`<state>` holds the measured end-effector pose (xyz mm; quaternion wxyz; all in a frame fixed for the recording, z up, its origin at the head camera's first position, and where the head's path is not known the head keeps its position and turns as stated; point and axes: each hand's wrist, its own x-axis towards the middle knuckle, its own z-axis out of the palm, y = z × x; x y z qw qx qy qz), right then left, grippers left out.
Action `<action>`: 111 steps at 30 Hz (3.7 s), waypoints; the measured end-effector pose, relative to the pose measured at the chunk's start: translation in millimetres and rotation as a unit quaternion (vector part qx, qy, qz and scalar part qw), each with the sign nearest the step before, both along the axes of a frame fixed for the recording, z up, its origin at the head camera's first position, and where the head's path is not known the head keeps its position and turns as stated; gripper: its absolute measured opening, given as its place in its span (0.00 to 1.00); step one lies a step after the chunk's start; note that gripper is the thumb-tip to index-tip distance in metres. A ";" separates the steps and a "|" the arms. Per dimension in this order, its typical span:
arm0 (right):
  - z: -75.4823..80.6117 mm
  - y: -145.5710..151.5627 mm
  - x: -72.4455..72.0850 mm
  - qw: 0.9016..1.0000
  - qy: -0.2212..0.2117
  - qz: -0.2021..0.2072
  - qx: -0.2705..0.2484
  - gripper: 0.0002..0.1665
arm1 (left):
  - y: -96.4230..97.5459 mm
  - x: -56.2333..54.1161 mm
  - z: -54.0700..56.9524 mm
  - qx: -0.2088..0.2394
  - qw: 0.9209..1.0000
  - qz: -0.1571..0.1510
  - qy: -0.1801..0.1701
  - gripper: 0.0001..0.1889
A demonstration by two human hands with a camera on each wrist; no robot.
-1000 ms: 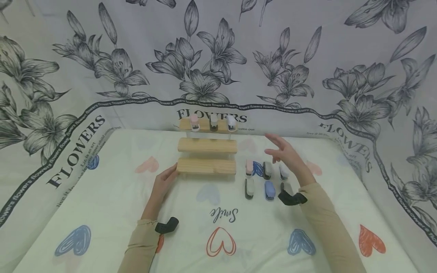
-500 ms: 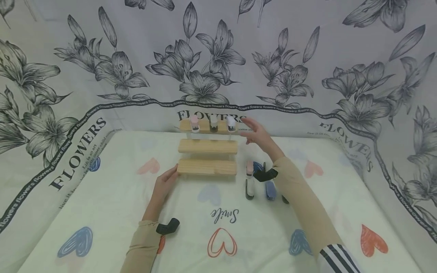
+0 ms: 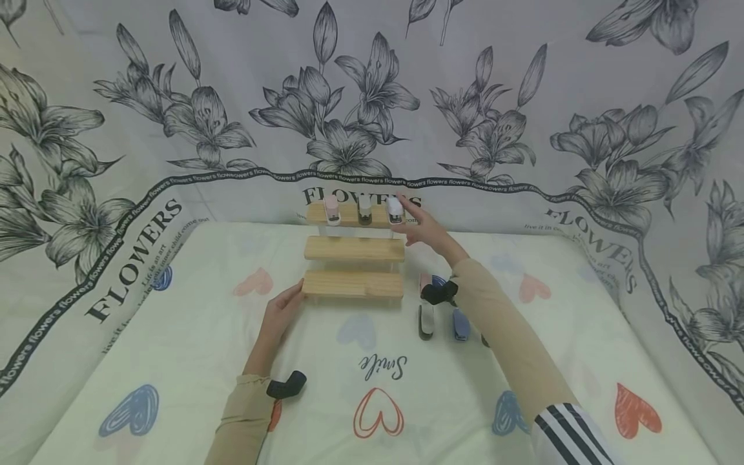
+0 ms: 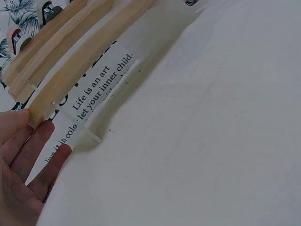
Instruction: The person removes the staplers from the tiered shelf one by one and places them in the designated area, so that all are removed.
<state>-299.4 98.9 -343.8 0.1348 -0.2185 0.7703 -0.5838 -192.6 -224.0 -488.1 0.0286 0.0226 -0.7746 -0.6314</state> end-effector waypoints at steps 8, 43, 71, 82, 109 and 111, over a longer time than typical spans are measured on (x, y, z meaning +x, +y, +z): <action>-13.8 -0.4 -20.6 0.999 0.044 -0.019 -0.007 0.47 | 1.2 -1.7 1.2 -0.003 1.000 0.013 -0.002 0.29; -27.4 28.4 34.5 0.994 0.059 -0.078 0.040 0.33 | 1.8 -0.1 -1.6 0.017 1.000 0.004 0.000 0.30; -94.1 42.7 213.3 0.991 0.064 -0.117 0.029 0.27 | 3.8 1.2 0.6 -0.011 1.000 0.014 0.011 0.30; -141.2 49.9 203.0 0.983 0.111 -0.126 0.074 0.28 | 1.4 3.6 1.1 -0.015 1.000 0.006 0.007 0.31; -146.9 44.0 204.0 0.974 0.122 -0.138 0.134 0.32 | -2.7 2.2 2.4 -0.045 0.999 0.019 0.003 0.32; -145.8 43.8 204.2 0.977 0.112 -0.132 0.127 0.33 | -3.5 2.4 2.8 -0.040 0.999 0.019 0.007 0.31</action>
